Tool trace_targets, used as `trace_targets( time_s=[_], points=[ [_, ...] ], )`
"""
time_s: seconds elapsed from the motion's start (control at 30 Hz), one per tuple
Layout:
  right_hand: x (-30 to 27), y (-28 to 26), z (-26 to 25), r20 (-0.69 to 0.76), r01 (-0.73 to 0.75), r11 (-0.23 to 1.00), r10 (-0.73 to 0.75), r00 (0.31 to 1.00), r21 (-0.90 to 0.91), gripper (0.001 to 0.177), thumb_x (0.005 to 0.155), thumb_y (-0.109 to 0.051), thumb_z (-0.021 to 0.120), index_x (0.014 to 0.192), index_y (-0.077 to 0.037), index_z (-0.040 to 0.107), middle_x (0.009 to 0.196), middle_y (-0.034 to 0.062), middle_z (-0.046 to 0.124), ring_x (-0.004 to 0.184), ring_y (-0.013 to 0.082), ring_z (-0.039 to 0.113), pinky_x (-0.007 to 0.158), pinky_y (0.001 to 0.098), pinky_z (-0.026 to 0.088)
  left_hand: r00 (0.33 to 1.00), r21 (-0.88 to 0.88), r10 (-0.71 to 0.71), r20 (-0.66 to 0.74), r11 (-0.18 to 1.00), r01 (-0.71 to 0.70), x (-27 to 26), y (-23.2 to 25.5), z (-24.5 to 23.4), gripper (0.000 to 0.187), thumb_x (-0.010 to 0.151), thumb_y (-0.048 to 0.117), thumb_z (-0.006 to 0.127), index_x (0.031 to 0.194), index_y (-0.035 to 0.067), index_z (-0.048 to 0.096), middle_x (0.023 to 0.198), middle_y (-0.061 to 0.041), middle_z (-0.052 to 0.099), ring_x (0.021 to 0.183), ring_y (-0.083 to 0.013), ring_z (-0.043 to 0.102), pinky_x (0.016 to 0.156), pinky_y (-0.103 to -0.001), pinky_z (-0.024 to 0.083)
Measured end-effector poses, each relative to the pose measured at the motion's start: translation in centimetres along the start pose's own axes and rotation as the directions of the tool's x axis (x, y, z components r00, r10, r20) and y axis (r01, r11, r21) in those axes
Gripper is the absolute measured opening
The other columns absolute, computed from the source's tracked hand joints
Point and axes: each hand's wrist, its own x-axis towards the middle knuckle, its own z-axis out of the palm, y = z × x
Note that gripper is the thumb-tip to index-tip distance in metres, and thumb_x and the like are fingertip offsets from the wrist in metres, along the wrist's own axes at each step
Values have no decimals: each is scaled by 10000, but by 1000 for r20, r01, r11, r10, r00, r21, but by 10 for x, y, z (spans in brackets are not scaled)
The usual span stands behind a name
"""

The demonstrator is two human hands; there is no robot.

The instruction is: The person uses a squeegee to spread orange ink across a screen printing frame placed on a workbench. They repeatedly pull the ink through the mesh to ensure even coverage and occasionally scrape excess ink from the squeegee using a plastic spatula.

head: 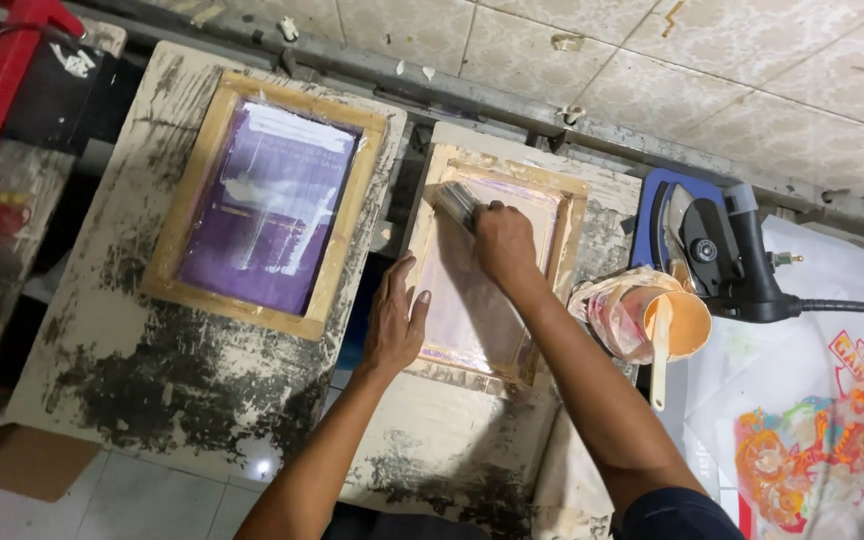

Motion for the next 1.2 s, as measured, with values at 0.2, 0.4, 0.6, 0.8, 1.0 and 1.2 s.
trace_targets(
  time_s=[0.2, 0.4, 0.6, 0.8, 1.0, 1.2],
  points=[
    [12, 43, -11, 106, 252, 968, -252, 962, 6, 336, 621, -96, 859, 948, -104, 782, 853, 77, 733, 799, 298, 754, 715, 391, 628, 1000, -7, 16, -22, 1000, -16, -3, -1, 6, 547, 1073, 420, 388, 1450, 27, 434, 1465, -234, 463, 1343, -469, 481, 1043, -554, 487],
    [-6, 43, -25, 91, 307, 951, -310, 946, 45, 287, 645, -114, 862, 913, -128, 762, 835, 63, 737, 812, 299, 752, 731, 400, 627, 999, -4, 24, -25, 1000, -24, -4, 0, 5, 523, 1083, 406, 365, 1453, 43, 435, 1452, -219, 473, 1338, -445, 491, 1049, -550, 475],
    [-55, 20, -43, 54, 311, 947, -316, 947, 81, 222, 733, -142, 766, 953, -172, 757, 862, 54, 749, 810, 306, 744, 697, 406, 616, 1000, 5, 29, -3, 1000, -29, -5, -9, 5, 525, 1077, 412, 376, 1453, 52, 438, 1469, -216, 465, 1344, -445, 488, 1072, -543, 455],
    [-74, 30, -37, 100, 178, 968, -198, 975, 178, 326, 697, -172, 802, 1018, -166, 745, 883, 65, 738, 854, 324, 734, 719, 461, 623, 1000, 5, 24, 17, 1000, -24, -4, 6, -4, 506, 1067, 394, 402, 1420, 36, 457, 1473, -222, 457, 1338, -439, 495, 1036, -522, 496],
    [-49, 9, -6, -196, 53, 998, -49, 979, 14, 264, 882, -170, 669, 1133, -166, 749, 1038, 68, 762, 973, 272, 706, 781, 382, 569, 999, -34, 20, 44, 999, -19, -2, 12, -10, 539, 1073, 410, 367, 1446, 26, 429, 1485, -246, 425, 1335, -457, 483, 1032, -575, 490],
    [-96, -1, -16, -142, 104, 986, -85, 986, 131, 260, 912, -196, 580, 1117, -189, 739, 1044, 60, 754, 973, 290, 692, 777, 384, 550, 998, 6, 35, 53, 999, -36, -4, 0, -5, 564, 1067, 448, 380, 1445, 32, 425, 1493, -234, 427, 1355, -454, 471, 1060, -566, 462]
  ],
)
